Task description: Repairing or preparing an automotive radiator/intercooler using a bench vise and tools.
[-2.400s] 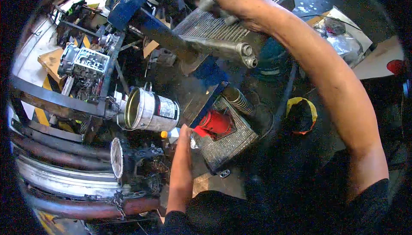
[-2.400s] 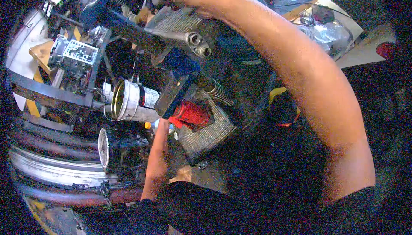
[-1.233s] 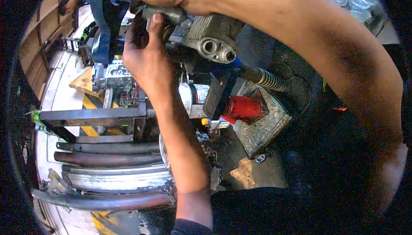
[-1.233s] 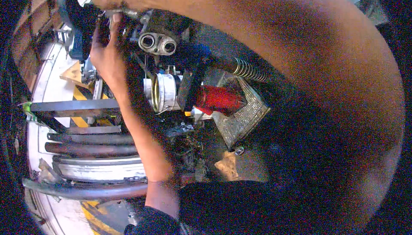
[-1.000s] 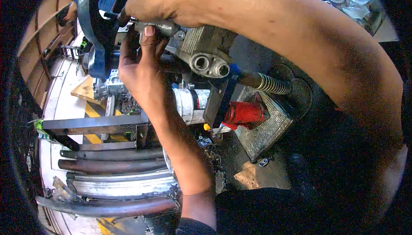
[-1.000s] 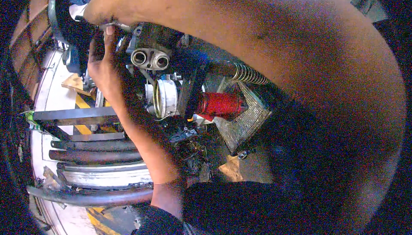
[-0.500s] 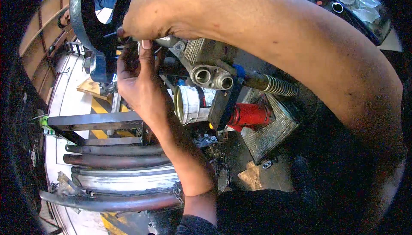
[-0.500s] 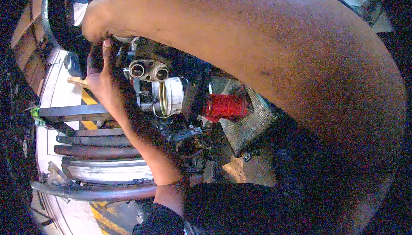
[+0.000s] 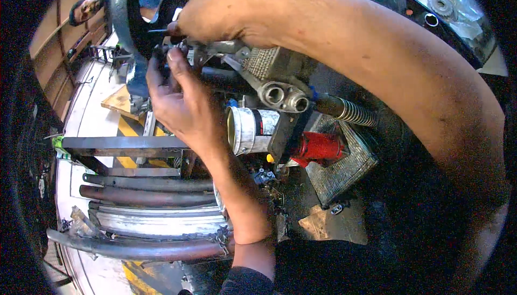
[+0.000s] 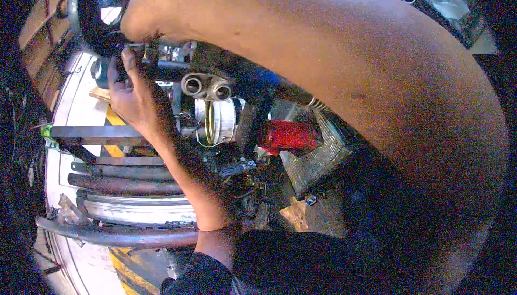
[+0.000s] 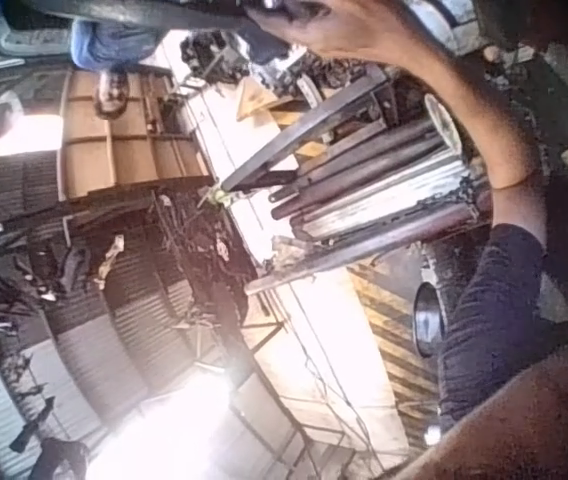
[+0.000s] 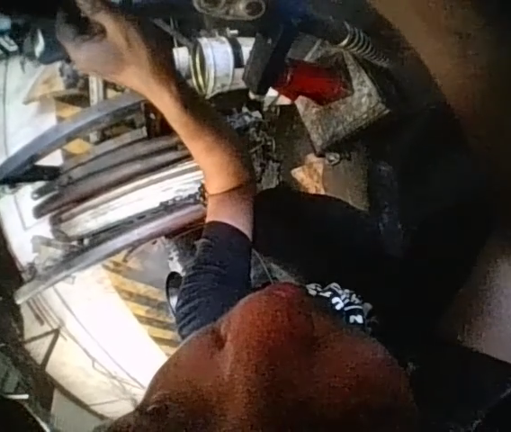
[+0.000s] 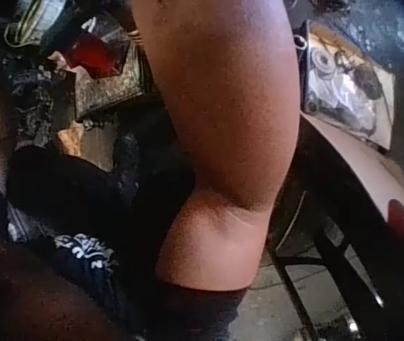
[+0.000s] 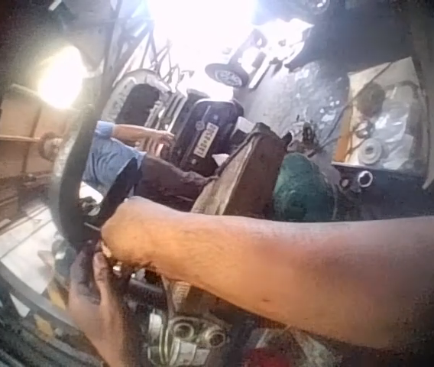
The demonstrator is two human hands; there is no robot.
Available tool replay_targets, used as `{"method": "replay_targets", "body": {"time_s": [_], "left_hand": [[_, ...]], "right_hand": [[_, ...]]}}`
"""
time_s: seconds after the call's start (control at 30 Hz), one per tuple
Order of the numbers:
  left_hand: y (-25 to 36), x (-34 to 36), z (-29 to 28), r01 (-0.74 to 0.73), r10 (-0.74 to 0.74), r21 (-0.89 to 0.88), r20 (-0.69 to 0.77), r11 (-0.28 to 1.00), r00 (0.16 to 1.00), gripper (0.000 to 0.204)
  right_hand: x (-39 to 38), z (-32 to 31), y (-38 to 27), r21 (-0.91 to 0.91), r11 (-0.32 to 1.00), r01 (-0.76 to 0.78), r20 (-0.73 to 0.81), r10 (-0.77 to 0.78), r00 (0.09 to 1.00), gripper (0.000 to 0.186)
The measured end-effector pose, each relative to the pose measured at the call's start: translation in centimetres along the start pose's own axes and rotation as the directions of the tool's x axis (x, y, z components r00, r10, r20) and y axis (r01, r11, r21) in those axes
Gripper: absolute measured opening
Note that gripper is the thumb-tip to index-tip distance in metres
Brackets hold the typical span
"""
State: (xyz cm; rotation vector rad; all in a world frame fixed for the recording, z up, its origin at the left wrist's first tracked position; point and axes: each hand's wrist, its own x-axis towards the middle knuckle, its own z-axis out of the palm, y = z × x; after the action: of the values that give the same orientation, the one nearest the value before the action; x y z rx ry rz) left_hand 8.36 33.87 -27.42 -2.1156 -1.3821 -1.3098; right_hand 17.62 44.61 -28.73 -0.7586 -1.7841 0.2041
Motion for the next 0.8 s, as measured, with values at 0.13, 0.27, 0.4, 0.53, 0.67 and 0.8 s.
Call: {"method": "replay_targets", "body": {"time_s": [0.13,0.27,0.4,0.53,0.67,0.8], "left_hand": [[-0.7,1.4,-1.2,0.244,-0.212,-0.288,0.139,0.926,0.967,0.039],[-1.3,2.5,0.8,0.235,-0.198,-0.559,0.127,0.795,0.972,0.026],[-1.7,3.3,0.7,0.237,-0.242,-0.545,0.065,0.804,0.968,0.024],[-2.0,3.2,0.8,0.141,-0.143,-0.440,0.028,0.887,0.989,0.024],[-1.9,3.2,1.0,0.201,-0.215,-0.530,0.036,0.824,0.976,0.028],[-1.8,3.5,0.8,0.201,-0.209,-0.435,0.029,0.878,0.977,0.029]], "right_hand": [[-2.3,-3.5,-2.3,0.392,0.887,-0.243,0.129,0.208,0.970,0.024],[-2.3,-3.4,-1.7,-0.002,0.999,-0.047,0.228,0.046,0.973,0.027],[-3.9,-5.7,-3.5,0.573,0.722,-0.387,0.228,0.313,0.922,0.041],[-3.9,-8.8,-3.7,0.249,0.885,-0.393,0.434,0.260,0.862,0.044],[-3.5,-8.2,-3.0,0.029,0.979,-0.201,0.593,0.145,0.792,0.047],[-4.5,-5.8,-1.9,0.113,0.985,-0.128,0.349,0.081,0.933,0.042]]}}
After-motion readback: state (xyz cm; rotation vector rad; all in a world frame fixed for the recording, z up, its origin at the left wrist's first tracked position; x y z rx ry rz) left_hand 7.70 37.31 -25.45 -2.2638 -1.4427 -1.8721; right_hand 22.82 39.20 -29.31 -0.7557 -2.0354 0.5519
